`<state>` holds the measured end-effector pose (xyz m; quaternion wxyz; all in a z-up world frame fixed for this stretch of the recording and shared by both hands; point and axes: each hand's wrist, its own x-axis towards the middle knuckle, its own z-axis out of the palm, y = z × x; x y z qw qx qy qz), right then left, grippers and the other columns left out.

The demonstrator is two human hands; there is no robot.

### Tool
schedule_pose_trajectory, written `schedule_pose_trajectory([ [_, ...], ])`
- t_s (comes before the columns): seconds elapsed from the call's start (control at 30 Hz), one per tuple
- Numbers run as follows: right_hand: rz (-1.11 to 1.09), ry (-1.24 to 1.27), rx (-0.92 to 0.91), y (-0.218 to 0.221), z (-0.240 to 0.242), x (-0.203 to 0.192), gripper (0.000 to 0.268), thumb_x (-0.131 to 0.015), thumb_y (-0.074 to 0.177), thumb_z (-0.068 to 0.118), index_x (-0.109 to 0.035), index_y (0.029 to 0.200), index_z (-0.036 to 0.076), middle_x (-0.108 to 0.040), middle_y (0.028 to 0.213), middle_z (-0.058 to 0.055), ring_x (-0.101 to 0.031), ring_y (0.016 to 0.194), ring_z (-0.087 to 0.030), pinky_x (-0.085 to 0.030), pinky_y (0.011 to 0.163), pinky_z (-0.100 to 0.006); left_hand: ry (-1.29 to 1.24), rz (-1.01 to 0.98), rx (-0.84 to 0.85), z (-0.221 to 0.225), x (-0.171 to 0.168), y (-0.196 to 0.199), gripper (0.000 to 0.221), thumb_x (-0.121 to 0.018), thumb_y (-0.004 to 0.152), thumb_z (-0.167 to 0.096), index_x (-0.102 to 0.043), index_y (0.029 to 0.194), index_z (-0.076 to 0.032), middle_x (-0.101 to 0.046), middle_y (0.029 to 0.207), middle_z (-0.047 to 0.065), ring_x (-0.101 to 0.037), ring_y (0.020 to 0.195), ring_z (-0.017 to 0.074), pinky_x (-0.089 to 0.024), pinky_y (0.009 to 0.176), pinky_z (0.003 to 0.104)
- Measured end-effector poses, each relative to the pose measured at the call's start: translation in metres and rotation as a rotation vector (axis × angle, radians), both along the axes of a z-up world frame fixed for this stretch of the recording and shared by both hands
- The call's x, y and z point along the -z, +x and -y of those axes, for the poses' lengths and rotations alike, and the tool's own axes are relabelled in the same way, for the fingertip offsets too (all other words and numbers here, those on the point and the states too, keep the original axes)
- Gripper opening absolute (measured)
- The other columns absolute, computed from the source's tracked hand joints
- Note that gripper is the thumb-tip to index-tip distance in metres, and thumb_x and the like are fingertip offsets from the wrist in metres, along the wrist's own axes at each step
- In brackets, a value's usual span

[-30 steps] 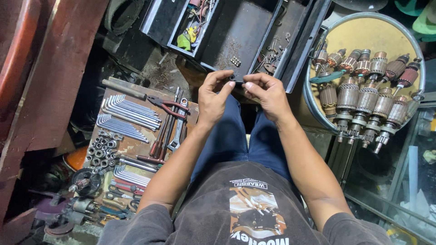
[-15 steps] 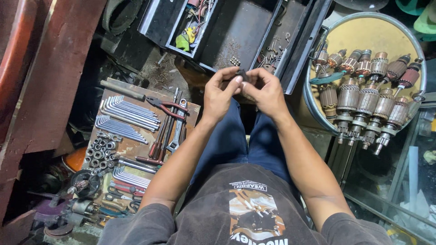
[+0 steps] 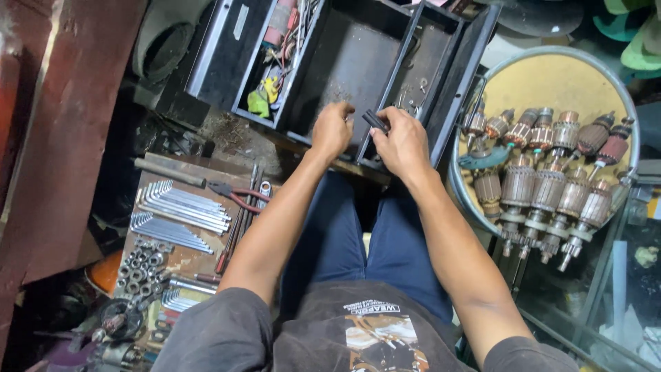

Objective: Searching through a toolbox and inspecting small electrical motor components

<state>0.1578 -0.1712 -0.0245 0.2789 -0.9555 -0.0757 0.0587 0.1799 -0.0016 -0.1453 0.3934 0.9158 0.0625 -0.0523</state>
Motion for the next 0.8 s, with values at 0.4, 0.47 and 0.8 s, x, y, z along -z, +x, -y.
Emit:
schedule_pose_trajectory([
  [0.4,-0.09,0.189,0.025,0.021,0.014,-0.008,0.029,-0.076,0.082,0.018,-0.075,0.11,0.014,-0.072,0.089,-0.015,-0.073,0.083,-0.038,-0.057,0.073,-0.048,0.493,-0.136,0.292,0.032,0.134,0.059,0.026,-0.059,0.095,-0.021,-0.073,0.114,-0.01,-0.055,0.129,0.017,-0.058,0.118,0.0394,-0.055,0.094,0.047],
  [0.47,-0.096,0.222,0.038,0.023,0.016,-0.002,0.03,-0.076,0.081,0.018,-0.075,0.111,0.013,-0.072,0.088,-0.015,-0.073,0.081,-0.036,-0.057,0.071,-0.046,0.517,-0.115,0.315,0.033,0.142,0.062,0.025,-0.059,0.095,-0.021,-0.072,0.112,-0.009,-0.057,0.125,0.016,-0.057,0.117,0.0386,-0.052,0.094,0.047],
  [0.8,-0.226,0.761,0.221,-0.001,0.02,-0.001,0.03,-0.077,0.085,0.003,-0.073,0.116,0.004,-0.069,0.086,-0.005,-0.068,0.071,-0.007,-0.059,0.064,-0.022,-0.787,-0.141,-0.105,0.002,-0.016,0.011,0.038,-0.086,0.083,-0.017,-0.062,0.108,0.0,-0.072,0.092,0.016,-0.071,0.081,0.0192,-0.064,0.064,0.027],
])
